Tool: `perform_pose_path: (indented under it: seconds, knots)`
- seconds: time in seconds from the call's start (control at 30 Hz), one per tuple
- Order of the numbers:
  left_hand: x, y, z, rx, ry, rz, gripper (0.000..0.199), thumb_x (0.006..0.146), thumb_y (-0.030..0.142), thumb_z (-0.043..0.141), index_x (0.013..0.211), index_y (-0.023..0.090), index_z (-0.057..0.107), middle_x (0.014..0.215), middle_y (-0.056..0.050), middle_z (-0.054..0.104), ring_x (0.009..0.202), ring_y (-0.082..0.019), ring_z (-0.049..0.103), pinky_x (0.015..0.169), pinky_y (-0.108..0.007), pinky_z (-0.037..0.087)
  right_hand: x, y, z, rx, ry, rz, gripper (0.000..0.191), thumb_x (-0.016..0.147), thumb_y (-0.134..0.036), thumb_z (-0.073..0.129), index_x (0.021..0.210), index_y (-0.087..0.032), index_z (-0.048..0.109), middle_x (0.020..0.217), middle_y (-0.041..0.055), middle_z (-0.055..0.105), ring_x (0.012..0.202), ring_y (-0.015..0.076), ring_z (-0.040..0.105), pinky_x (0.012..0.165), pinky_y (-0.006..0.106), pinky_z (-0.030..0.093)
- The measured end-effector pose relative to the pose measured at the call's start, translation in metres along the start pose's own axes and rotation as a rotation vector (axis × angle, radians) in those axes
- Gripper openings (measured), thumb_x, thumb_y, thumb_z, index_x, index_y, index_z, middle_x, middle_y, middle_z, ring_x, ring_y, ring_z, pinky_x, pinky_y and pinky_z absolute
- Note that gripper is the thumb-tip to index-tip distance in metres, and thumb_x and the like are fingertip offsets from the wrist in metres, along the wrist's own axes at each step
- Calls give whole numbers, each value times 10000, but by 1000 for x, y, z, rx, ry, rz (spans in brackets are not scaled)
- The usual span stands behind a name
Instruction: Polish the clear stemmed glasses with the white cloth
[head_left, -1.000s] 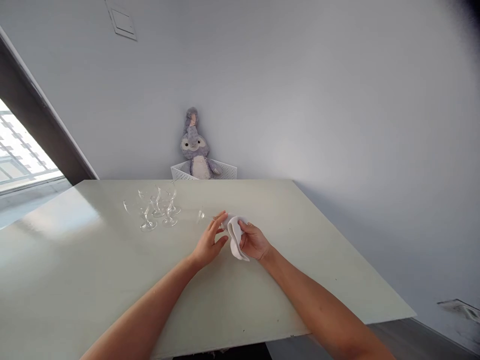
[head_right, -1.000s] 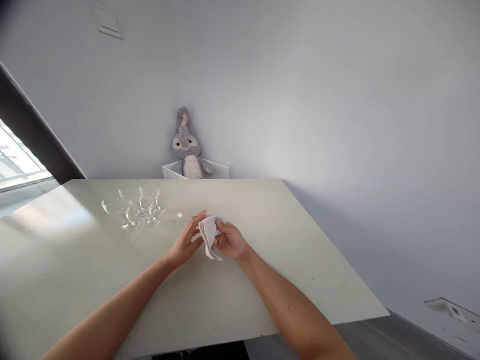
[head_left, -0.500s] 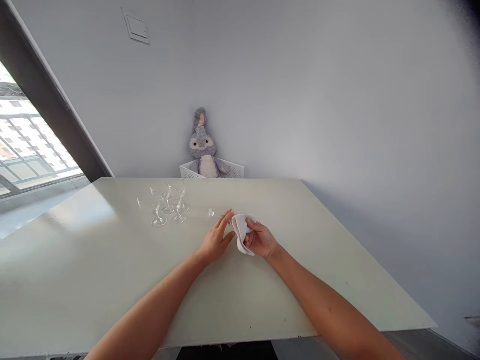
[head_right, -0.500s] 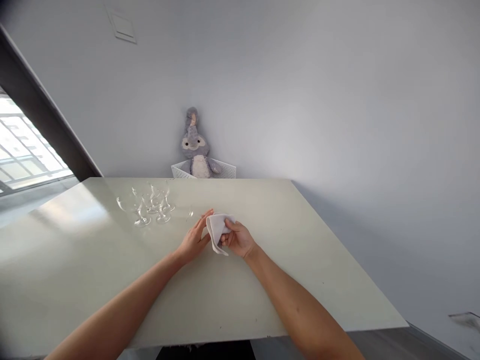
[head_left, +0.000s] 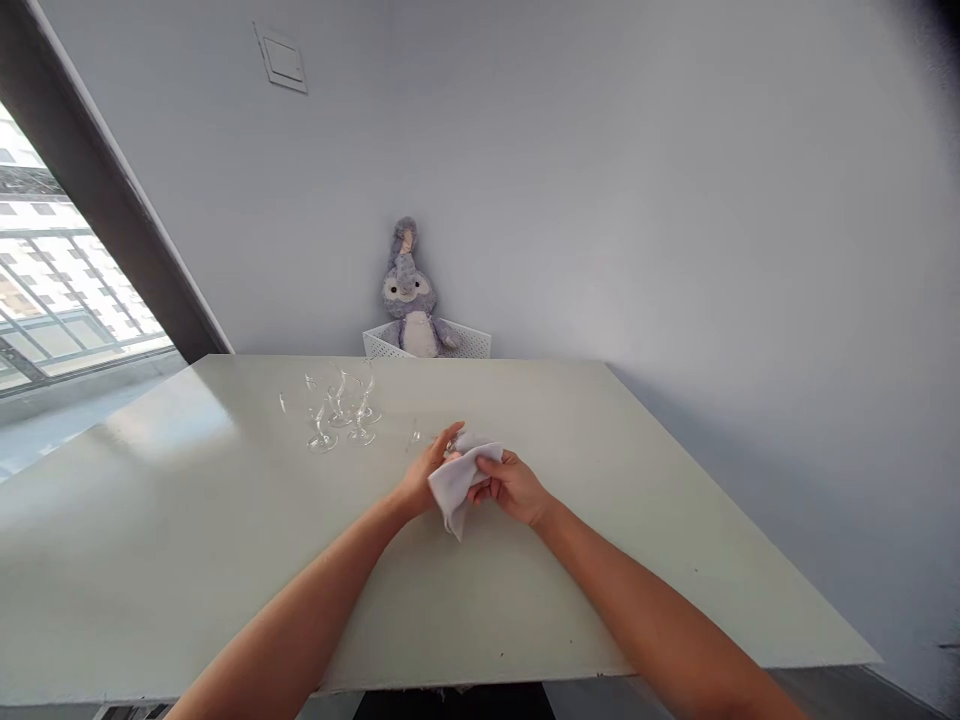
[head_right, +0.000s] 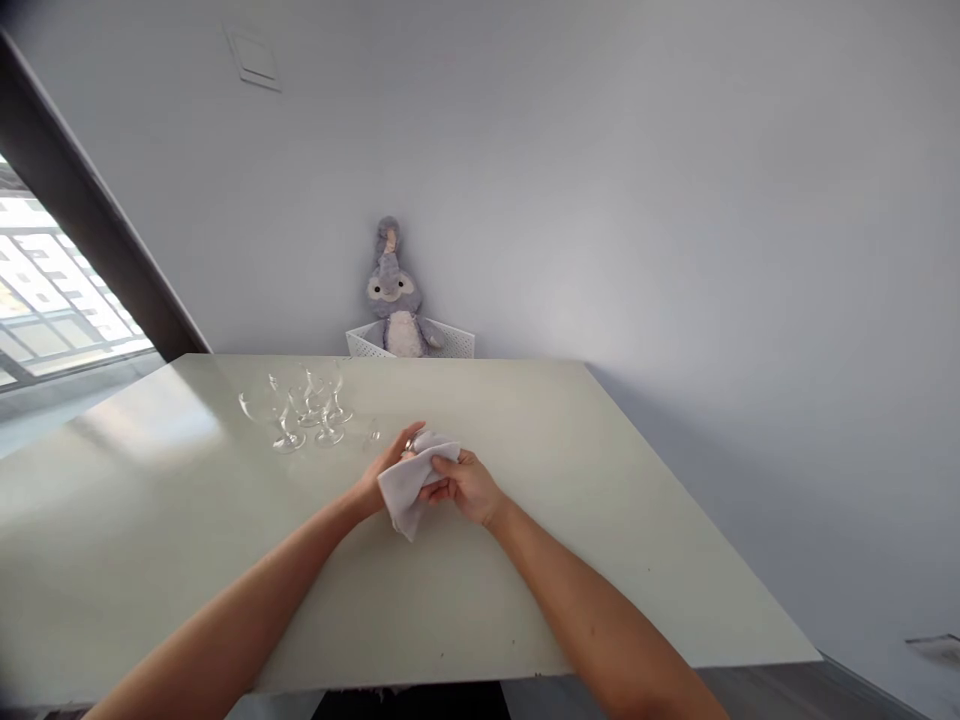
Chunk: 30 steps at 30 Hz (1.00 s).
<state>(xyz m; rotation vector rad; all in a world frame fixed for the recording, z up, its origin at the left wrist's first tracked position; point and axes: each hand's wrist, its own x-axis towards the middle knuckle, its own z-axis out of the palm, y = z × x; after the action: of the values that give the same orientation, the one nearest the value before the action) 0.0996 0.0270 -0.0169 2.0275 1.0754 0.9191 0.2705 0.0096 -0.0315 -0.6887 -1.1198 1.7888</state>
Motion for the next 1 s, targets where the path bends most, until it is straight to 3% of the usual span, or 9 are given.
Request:
perform_pose_path:
  seconds: [0.07, 0.13, 0.27, 0.4, 0.53, 0.63, 0.7, 0.8, 1.0]
  knots:
    - [0, 1, 3, -48, 10, 129, 588, 766, 385, 522, 1296, 212, 336, 1205, -111, 474, 1020, -196, 489, 822, -316, 433, 1, -1, -4, 139, -12, 10, 278, 740, -405, 612, 774, -129, 609, 562, 14, 628, 453, 112, 572, 442, 219, 467]
    - [0, 2, 5, -121, 26, 154, 544, 768, 357, 524, 1272, 224, 369, 1218, -106, 453, 1010, -179, 494, 816, -302, 440, 0, -3, -3, 141, -29, 10, 271, 741, -404, 610, 775, -135, 608, 589, 15, 630, 467, 113, 574, 450, 224, 467]
    - [-1, 2, 3, -121, 25, -57, 474, 805, 403, 465, 1234, 206, 413, 846, -29, 596, 702, -130, 563, 646, -259, 457, -4, 2, 4, -230, 10, -70, 252, 727, -396, 620, 783, -151, 634, 683, 33, 648, 585, 158, 610, 519, 273, 482]
    - [-2, 5, 4, 204, 63, -114, 422, 878, 372, 318, 1265, 220, 389, 673, 8, 606, 631, -143, 556, 635, -270, 424, 0, 7, -4, -640, 225, -245, 179, 697, -392, 641, 703, -214, 630, 614, -1, 615, 571, 157, 578, 575, 293, 464]
    - [0, 7, 1, 577, 237, 134, 379, 875, 209, 327, 1238, 225, 436, 1032, -71, 623, 1010, -219, 520, 863, -364, 360, 2, 1, -18, -913, 353, -312, 200, 755, -398, 577, 661, -224, 607, 558, -1, 591, 542, 160, 563, 602, 302, 444]
    - [3, 3, -7, 744, 230, 321, 373, 851, 172, 390, 1211, 228, 465, 1167, -84, 562, 1205, -253, 365, 1004, -437, 204, -2, -7, -17, -1007, 233, -369, 205, 790, -407, 531, 770, -228, 628, 659, 14, 622, 610, 170, 590, 640, 302, 451]
    - [5, -1, -13, 807, 175, 345, 327, 853, 198, 409, 1169, 219, 492, 1047, -84, 615, 1127, -242, 442, 1013, -447, 179, -5, -12, -15, -1086, 116, -429, 215, 808, -398, 512, 872, -232, 632, 763, 26, 643, 694, 177, 604, 677, 296, 453]
    - [7, -6, -20, 849, 78, 311, 238, 871, 278, 393, 1029, 209, 557, 808, -60, 643, 847, -199, 560, 914, -391, 302, -6, -19, -19, -1285, 28, -504, 268, 832, -367, 476, 1034, -243, 602, 961, 49, 646, 855, 200, 599, 737, 295, 447]
    - [7, -7, -23, 858, 120, 121, 300, 872, 404, 363, 881, 204, 586, 626, -40, 610, 608, -170, 553, 670, -285, 347, -4, -32, -45, -1533, 207, -594, 383, 844, -263, 412, 1218, -253, 496, 1158, 54, 587, 985, 216, 567, 811, 310, 437]
